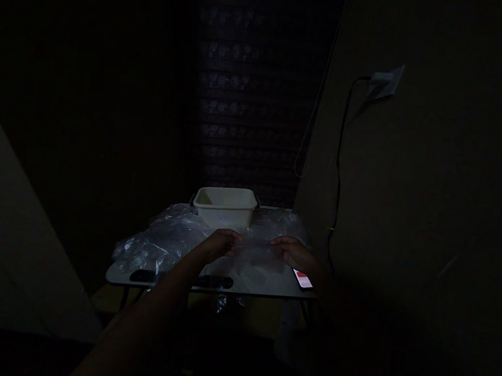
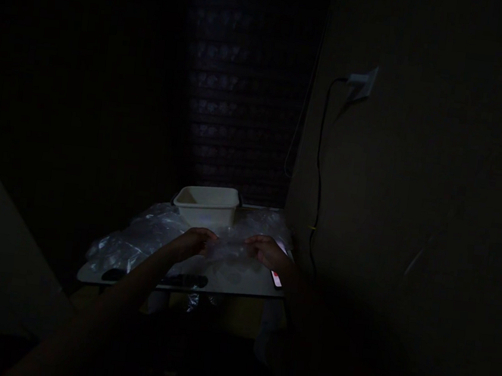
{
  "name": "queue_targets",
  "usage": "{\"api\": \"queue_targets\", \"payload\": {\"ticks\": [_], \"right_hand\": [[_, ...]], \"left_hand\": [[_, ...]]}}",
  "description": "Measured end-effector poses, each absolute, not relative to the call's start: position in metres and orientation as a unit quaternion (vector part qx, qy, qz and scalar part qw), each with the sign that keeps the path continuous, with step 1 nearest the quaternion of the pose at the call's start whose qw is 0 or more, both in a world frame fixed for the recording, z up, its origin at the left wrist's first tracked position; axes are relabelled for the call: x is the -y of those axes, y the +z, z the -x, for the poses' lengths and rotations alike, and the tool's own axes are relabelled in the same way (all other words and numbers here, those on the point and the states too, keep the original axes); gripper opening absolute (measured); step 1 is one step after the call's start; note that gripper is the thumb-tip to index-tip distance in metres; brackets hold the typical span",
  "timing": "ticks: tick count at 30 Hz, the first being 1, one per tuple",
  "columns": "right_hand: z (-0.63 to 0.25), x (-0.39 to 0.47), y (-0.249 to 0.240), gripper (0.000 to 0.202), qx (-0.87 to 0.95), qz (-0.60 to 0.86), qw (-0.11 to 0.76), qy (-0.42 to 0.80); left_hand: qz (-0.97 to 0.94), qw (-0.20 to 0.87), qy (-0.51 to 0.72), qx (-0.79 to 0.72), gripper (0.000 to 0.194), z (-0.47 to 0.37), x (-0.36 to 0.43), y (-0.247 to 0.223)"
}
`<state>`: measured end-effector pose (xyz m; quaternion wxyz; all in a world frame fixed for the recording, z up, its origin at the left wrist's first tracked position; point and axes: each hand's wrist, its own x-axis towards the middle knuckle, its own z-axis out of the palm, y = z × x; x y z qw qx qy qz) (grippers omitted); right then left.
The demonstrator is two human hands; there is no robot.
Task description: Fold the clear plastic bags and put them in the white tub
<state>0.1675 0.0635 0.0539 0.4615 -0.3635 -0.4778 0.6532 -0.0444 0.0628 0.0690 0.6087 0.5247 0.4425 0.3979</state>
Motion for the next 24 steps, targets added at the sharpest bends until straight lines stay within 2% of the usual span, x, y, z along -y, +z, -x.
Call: {"api": "queue_targets", "payload": {"ticks": [2, 5, 8, 11, 13, 16, 19, 24], "right_hand": [[-0.17, -0.064, 0.051, 0.006, 0.476, 0.372, 0.463, 0.649], [-0.174, -0.064, 0.045, 0.007, 0.496, 0.4, 0.444, 0.63], [-0.179, -0.066, 0.041, 0.017, 0.523, 0.437, 0.444, 0.582], [-0.181, -0.069, 0.041, 0.024, 0.56, 0.487, 0.484, 0.463], [-0.18, -0.069, 0.041, 0.027, 0.603, 0.531, 0.485, 0.344], [-0.17, -0.06, 0.037, 0.031, 0.693, 0.551, 0.428, 0.184], [-0.15, -0.044, 0.026, 0.035, 0.792, 0.51, 0.327, 0.079], [-0.121, -0.028, 0.007, 0.041, 0.886, 0.431, 0.172, -0.022]], "left_hand": [[-0.55, 0.582, 0.381, -0.463, 0.015, 0.042, -0.062, 0.067], [-0.623, 0.477, 0.334, -0.523, 0.015, 0.04, -0.063, 0.06], [-0.666, 0.375, 0.302, -0.57, 0.015, 0.039, -0.069, 0.052], [-0.679, 0.324, 0.307, -0.582, 0.019, 0.037, -0.07, 0.046], [-0.718, 0.262, 0.296, -0.573, 0.029, 0.034, -0.065, 0.04], [-0.831, 0.105, 0.19, -0.511, 0.043, 0.027, -0.049, 0.023], [-0.867, 0.002, 0.089, -0.49, 0.052, 0.021, -0.032, 0.004], [-0.884, -0.079, 0.045, -0.459, 0.056, 0.021, -0.014, -0.006]]}}
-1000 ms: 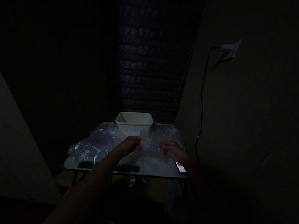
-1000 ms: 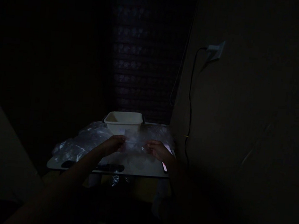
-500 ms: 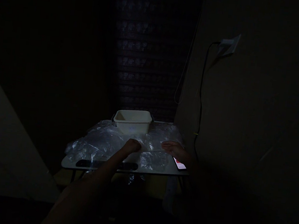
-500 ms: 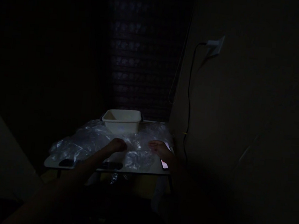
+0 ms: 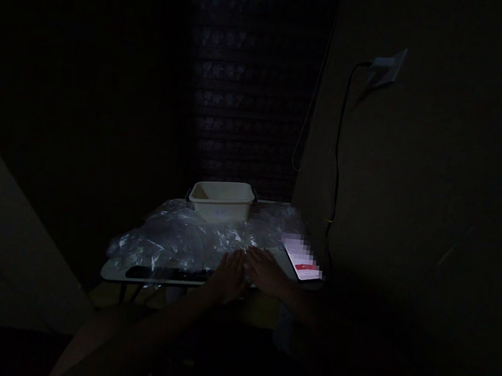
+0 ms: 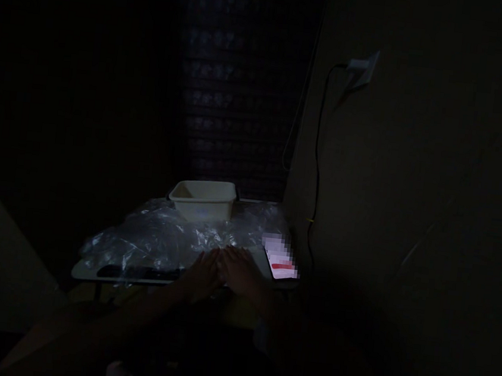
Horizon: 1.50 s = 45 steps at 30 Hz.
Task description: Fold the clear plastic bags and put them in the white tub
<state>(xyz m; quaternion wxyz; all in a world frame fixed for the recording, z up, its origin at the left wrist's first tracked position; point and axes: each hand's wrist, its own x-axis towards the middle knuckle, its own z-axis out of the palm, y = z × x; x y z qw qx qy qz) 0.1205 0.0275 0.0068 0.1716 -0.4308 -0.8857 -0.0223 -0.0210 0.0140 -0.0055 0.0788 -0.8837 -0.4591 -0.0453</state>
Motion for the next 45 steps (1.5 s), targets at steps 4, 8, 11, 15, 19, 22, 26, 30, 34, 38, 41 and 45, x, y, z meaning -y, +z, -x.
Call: {"api": "queue_targets", "payload": {"ticks": [4, 8, 11, 15, 19, 22, 26, 30, 34, 38, 41, 45], "right_hand": [[-0.114, -0.028, -0.001, 0.048, 0.888, 0.441, 0.124, -0.051], [-0.114, -0.029, -0.006, 0.05, 0.894, 0.435, 0.098, -0.043], [-0.112, -0.027, -0.007, 0.052, 0.894, 0.439, 0.091, -0.02], [-0.109, -0.024, -0.006, 0.054, 0.893, 0.443, 0.084, -0.002], [-0.112, -0.024, -0.007, 0.051, 0.892, 0.444, 0.083, -0.016], [-0.117, -0.025, -0.009, 0.05, 0.889, 0.448, 0.09, -0.028], [-0.123, -0.027, -0.01, 0.051, 0.883, 0.459, 0.093, -0.033], [-0.13, -0.028, -0.01, 0.049, 0.879, 0.465, 0.098, -0.046], [-0.14, -0.029, -0.01, 0.049, 0.874, 0.471, 0.105, -0.053], [-0.149, -0.032, -0.012, 0.049, 0.866, 0.484, 0.109, -0.054], [-0.154, -0.034, -0.015, 0.047, 0.857, 0.496, 0.124, -0.058], [-0.16, -0.037, -0.016, 0.047, 0.85, 0.505, 0.135, -0.07]], "left_hand": [[0.884, 0.091, -0.012, 0.458, 0.06, 0.023, -0.007, 0.001], [0.884, 0.083, -0.006, 0.461, 0.064, 0.023, -0.005, 0.0], [0.883, 0.074, -0.004, 0.464, 0.064, 0.024, -0.006, -0.003], [0.882, 0.058, 0.006, 0.468, 0.064, 0.024, -0.006, -0.001], [0.881, 0.046, 0.02, 0.471, 0.064, 0.023, -0.004, 0.003], [0.878, 0.04, 0.025, 0.476, 0.067, 0.023, -0.005, 0.003], [0.877, 0.038, 0.021, 0.478, 0.074, 0.023, -0.009, -0.002], [0.877, 0.04, 0.026, 0.478, 0.074, 0.024, -0.01, -0.004], [0.877, 0.036, 0.036, 0.478, 0.071, 0.023, -0.008, 0.002], [0.874, 0.025, 0.038, 0.483, 0.071, 0.022, -0.006, 0.006], [0.872, 0.025, 0.039, 0.487, 0.071, 0.021, -0.006, 0.005], [0.871, 0.023, 0.042, 0.488, 0.07, 0.021, -0.007, 0.004]]}}
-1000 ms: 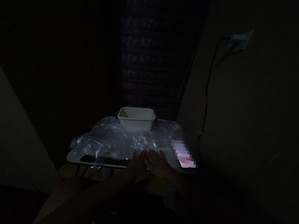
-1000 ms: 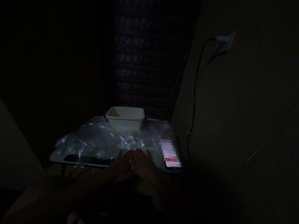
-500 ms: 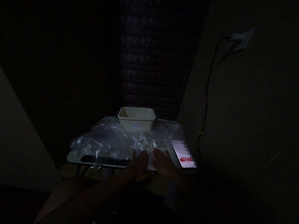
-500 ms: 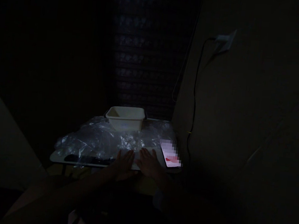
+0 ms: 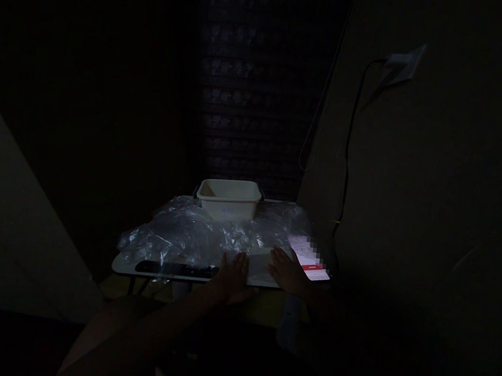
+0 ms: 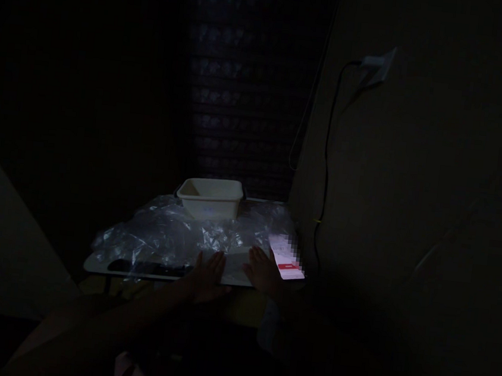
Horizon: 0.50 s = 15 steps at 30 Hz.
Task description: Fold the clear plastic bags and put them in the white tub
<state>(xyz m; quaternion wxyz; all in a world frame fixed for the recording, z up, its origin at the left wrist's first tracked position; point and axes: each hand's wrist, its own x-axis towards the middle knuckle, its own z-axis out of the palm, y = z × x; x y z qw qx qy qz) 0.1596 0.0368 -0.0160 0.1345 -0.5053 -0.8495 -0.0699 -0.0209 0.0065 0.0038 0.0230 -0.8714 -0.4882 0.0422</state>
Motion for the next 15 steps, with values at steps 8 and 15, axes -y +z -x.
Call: {"api": "queue_targets", "payload": {"ticks": [8, 15], "right_hand": [[-0.167, -0.041, -0.016, 0.049, 0.835, 0.528, 0.121, -0.096], [-0.16, -0.033, 0.017, 0.033, 0.843, 0.517, 0.09, -0.118]], "left_hand": [[0.874, 0.026, 0.039, 0.483, 0.069, 0.023, -0.008, 0.002], [0.868, 0.021, 0.048, 0.493, 0.07, 0.02, -0.006, 0.006]]}}
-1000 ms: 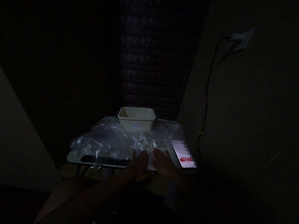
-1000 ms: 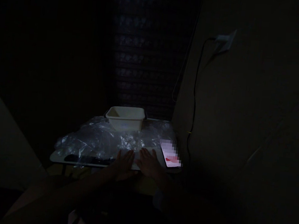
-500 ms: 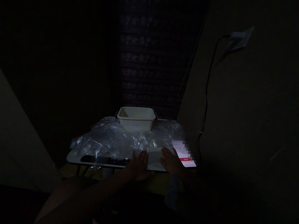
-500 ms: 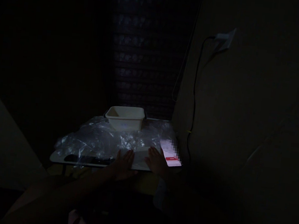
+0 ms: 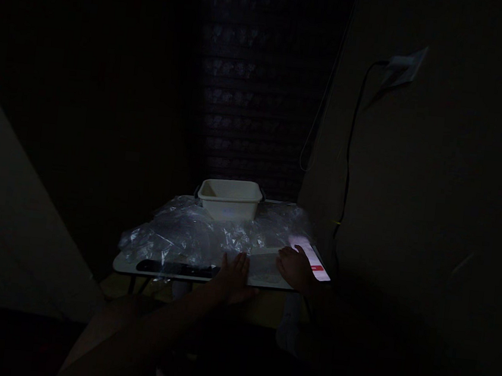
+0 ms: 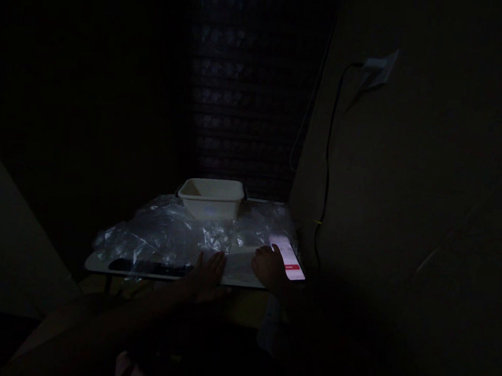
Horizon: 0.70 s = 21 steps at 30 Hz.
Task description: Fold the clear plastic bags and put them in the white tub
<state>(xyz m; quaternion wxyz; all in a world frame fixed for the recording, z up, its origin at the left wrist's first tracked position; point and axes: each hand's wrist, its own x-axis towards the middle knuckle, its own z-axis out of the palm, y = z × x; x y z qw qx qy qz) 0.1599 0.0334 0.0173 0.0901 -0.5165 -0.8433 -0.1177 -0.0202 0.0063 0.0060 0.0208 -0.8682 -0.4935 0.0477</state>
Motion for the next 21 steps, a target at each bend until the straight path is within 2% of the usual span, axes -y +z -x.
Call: {"api": "queue_targets", "payload": {"ticks": [2, 6, 9, 21], "right_hand": [[-0.151, -0.028, 0.023, 0.032, 0.86, 0.493, 0.081, -0.104], [-0.131, -0.019, 0.014, 0.037, 0.897, 0.418, 0.125, -0.07], [-0.124, -0.016, 0.001, 0.044, 0.907, 0.406, 0.106, -0.037], [-0.151, -0.025, -0.012, 0.049, 0.88, 0.463, 0.097, -0.054]], "left_hand": [[0.868, 0.017, 0.045, 0.494, 0.07, 0.02, -0.005, 0.008], [0.871, 0.003, 0.048, 0.489, 0.073, 0.02, -0.003, 0.011], [0.872, 0.0, 0.043, 0.488, 0.075, 0.02, -0.001, 0.014], [0.872, 0.011, 0.047, 0.487, 0.073, 0.021, -0.004, 0.01]]}}
